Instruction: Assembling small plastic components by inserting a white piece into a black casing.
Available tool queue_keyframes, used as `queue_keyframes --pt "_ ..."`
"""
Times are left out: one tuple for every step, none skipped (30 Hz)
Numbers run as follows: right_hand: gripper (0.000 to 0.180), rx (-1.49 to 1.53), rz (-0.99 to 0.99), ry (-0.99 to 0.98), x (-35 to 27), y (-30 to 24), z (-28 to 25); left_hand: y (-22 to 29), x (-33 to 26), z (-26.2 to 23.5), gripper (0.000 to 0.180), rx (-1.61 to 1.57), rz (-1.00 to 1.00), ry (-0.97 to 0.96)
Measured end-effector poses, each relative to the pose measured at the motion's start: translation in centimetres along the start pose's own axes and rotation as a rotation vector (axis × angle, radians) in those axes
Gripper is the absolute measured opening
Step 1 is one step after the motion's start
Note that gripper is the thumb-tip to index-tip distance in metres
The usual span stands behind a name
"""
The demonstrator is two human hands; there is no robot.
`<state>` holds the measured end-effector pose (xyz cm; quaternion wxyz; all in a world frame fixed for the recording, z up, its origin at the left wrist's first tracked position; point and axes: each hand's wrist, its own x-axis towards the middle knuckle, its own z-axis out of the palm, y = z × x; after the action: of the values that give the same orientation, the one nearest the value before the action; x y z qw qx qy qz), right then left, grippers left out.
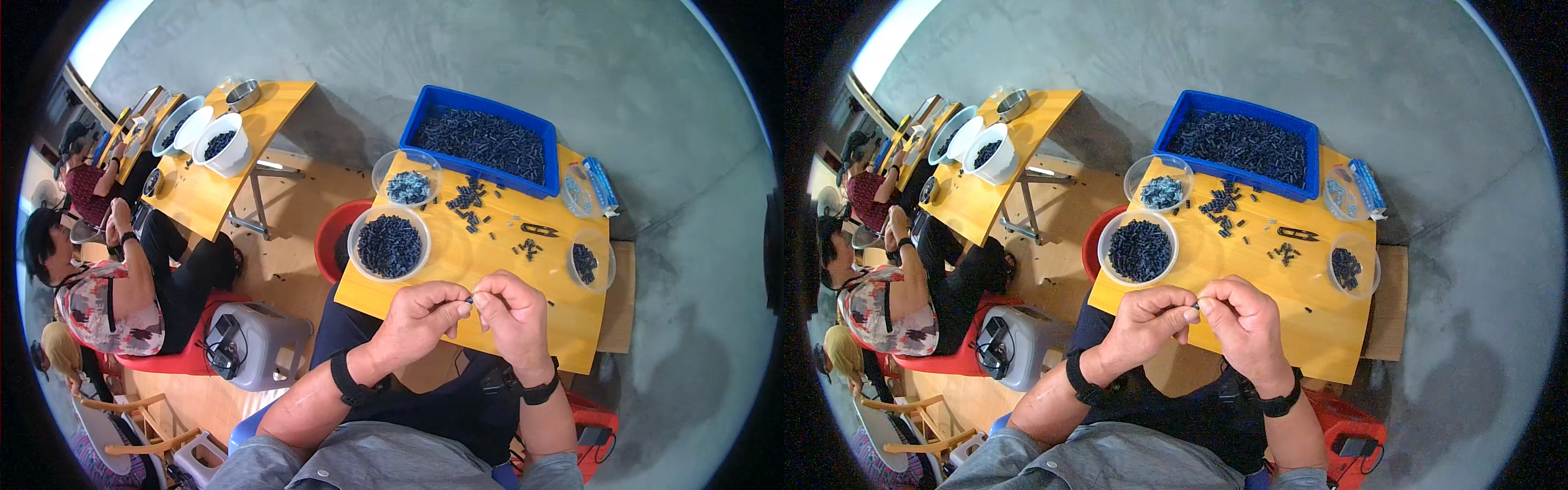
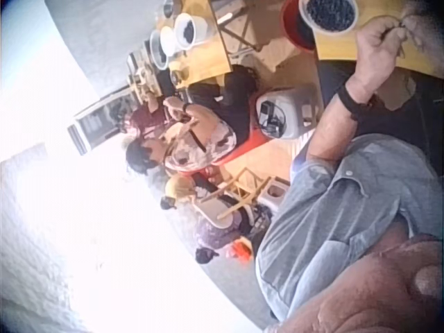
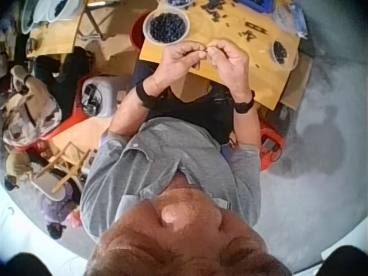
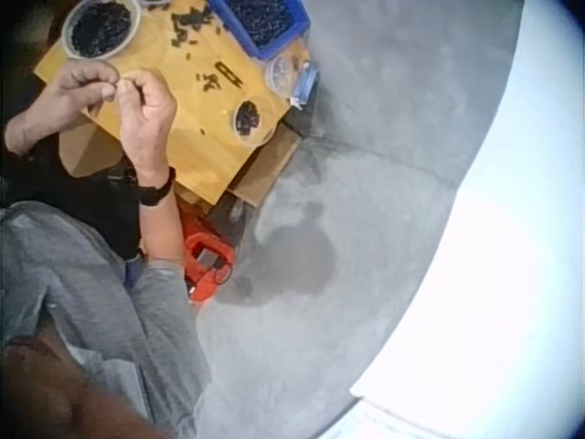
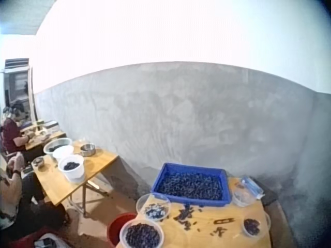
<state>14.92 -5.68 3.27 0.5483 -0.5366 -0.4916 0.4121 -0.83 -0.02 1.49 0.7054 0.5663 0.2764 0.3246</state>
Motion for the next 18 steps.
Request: queue_keyframes --pt "0.004 -0.066 -0.011 0.009 0.1 0.1 0.0 -0.1 0.1 0.0 0.01 -0.01 -0.011 0.004" --pt "0.004 -0.065 -0.008 0.008 0.1 0.1 0.2 -0.2 0.1 -0.1 0.01 -0.02 -0.022 0.009" --pt "0.004 -0.099 -0.033 0.027 0.1 0.1 0.4 -0.3 0.2 -0.2 0.01 -0.021 -0.025 0.01" --pt "0.004 -0.135 -0.058 0.047 0.1 0.1 0.6 -0.5 0.3 -0.2 0.01 -0.022 -0.036 0.007" --pt "0.004 -0.135 -0.056 0.048 0.0 0.1 0.8 -0.6 0.3 -0.2 0.01 -0.023 -0.047 0.004" --pt "0.004 -0.179 -0.088 0.061 0.0 0.2 1.0 -0.7 0.3 -0.2 0.01 -0.024 -0.05 0.004" --pt "0.004 -0.223 -0.122 0.074 0.0 0.3 1.1 -0.7 0.4 -0.3 0.01 -0.026 -0.065 0.003" --pt "0.004 -0.223 -0.119 0.073 0.0 0.5 1.1 -0.7 0.4 -0.3 0.01 -0.027 -0.08 0.003" --pt "0.002 -0.273 -0.206 0.078 0.1 0.7 1.0 -1.0 0.5 -0.4 0.01 -0.028 -0.082 0.004" --pt "0.004 -0.323 -0.293 0.083 0.1 0.9 1.1 -1.3 0.6 -0.5 0.01 -0.044 -0.081 0.002" --pt "0.004 -0.322 -0.29 0.082 0.0 1.1 1.2 -1.5 0.7 -0.6 0.01 -0.06 -0.079 0.001" --pt "0.006 -0.23 -0.208 0.119 -0.3 1.2 1.3 -1.5 0.7 -0.6 0.01 -0.061 -0.082 0.003" --pt "0.008 -0.14 -0.126 0.158 -0.4 1.3 1.3 -1.3 0.8 -0.6 0.011 -0.073 -0.08 0.001" --pt "0.008 -0.14 -0.123 0.159 -0.4 1.4 1.2 -1.2 0.9 -0.5 0.011 -0.085 -0.078 -0.001" --pt "0.01 -0.102 -0.136 0.144 -0.4 1.6 1.0 -1.2 0.9 -0.5 0.011 -0.086 -0.08 -0.003" --pt "0.011 -0.062 -0.151 0.127 -0.4 1.7 0.8 -1.1 0.9 -0.5 0.011 -0.093 -0.088 -0.014" --pt "0.011 -0.061 -0.15 0.126 -0.2 1.7 0.6 -1.1 0.9 -0.5 0.011 -0.099 -0.095 -0.026" --pt "0.01 -0.154 -0.213 0.082 0.0 1.4 0.3 -1.1 1.0 -0.6 0.011 -0.099 -0.096 -0.026"
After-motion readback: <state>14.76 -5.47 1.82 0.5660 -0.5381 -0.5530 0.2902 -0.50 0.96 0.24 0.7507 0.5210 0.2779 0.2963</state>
